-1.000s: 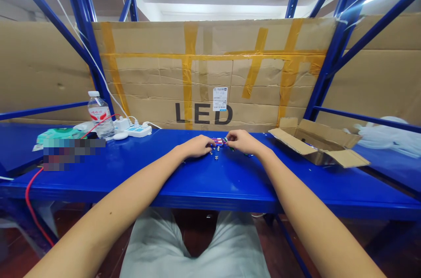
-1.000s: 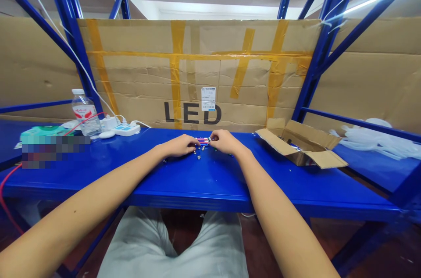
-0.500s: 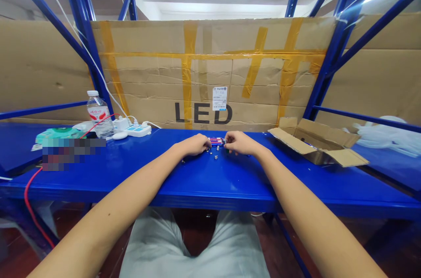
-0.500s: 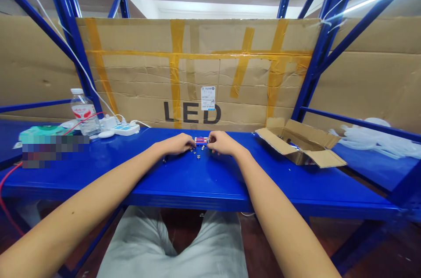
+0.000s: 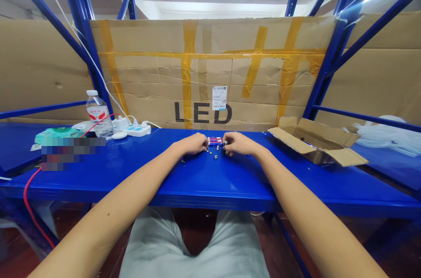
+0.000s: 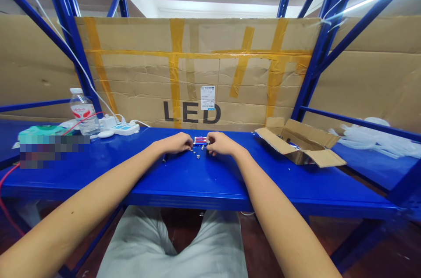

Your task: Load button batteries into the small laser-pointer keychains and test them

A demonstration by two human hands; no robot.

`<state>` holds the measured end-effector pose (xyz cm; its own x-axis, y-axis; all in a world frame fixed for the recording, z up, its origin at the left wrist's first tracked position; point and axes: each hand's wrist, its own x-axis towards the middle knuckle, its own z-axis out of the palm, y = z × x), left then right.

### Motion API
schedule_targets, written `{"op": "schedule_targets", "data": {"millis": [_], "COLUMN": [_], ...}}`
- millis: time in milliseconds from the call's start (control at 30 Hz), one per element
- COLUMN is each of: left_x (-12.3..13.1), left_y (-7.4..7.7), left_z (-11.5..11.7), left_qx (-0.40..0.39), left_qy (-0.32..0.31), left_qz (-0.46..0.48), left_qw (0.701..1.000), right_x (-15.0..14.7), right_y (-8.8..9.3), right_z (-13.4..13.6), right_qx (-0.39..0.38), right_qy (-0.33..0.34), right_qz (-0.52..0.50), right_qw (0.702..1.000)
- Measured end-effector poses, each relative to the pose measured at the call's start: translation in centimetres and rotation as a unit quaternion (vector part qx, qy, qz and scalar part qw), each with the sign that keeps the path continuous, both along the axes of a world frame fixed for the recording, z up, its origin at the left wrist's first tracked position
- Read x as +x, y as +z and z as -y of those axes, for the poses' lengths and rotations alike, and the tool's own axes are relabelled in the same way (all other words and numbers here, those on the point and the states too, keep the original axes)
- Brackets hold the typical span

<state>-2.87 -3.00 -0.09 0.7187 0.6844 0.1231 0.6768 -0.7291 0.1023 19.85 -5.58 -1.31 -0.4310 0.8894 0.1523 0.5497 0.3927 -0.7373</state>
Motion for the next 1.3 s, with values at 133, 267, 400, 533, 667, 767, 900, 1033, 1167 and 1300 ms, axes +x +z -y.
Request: {"op": "schedule_targets", "data": {"millis": [133, 267, 400, 533, 667, 767, 900, 1033, 1167, 1300], "left_x": [0.1, 0.0, 0.2, 1.2, 2.5, 3.0, 2.9, 2.8, 2.2, 0.4], "left_y": [0.3, 0.3, 0.4, 0.6, 0.0, -0.5, -0.8, -0.6, 0.0, 0.7], "left_z": [0.7, 0.7, 0.6, 1.6, 2.5, 2.5, 2.4, 2.7, 2.4, 1.2], "left_qx": [-0.036, -0.036, 0.053, 0.122, 0.134, 0.154, 0.163, 0.162, 0.136, 0.064], "left_qy": [0.045, 0.043, 0.025, -0.042, -0.094, -0.104, -0.106, -0.101, -0.087, -0.053], "left_qz": [0.001, -0.003, 0.075, 0.179, 0.172, 0.147, 0.135, 0.123, 0.142, 0.103], "left_qw": [0.998, 0.998, 0.995, 0.975, 0.971, 0.972, 0.972, 0.974, 0.977, 0.991], "right_x": [-0.1, -0.2, -0.3, -0.4, -0.4, -0.5, -0.6, -0.6, -0.3, -0.2], "right_y": [0.1, 0.1, 0.1, 0.0, -0.1, 0.0, 0.1, 0.1, 0.1, 0.0], "right_z": [0.1, 0.2, 0.3, 0.2, 0.1, 0.1, 0.2, 0.2, 0.1, 0.0], "right_qx": [0.003, 0.000, -0.005, -0.001, 0.001, 0.004, -0.003, -0.012, -0.001, 0.022], "right_qy": [0.009, 0.016, 0.021, 0.018, 0.020, 0.026, 0.035, 0.026, 0.011, 0.009], "right_qz": [-0.002, -0.009, -0.017, -0.021, -0.019, -0.028, -0.048, -0.056, -0.046, -0.004], "right_qw": [1.000, 1.000, 1.000, 1.000, 1.000, 0.999, 0.998, 0.998, 0.999, 1.000]}}
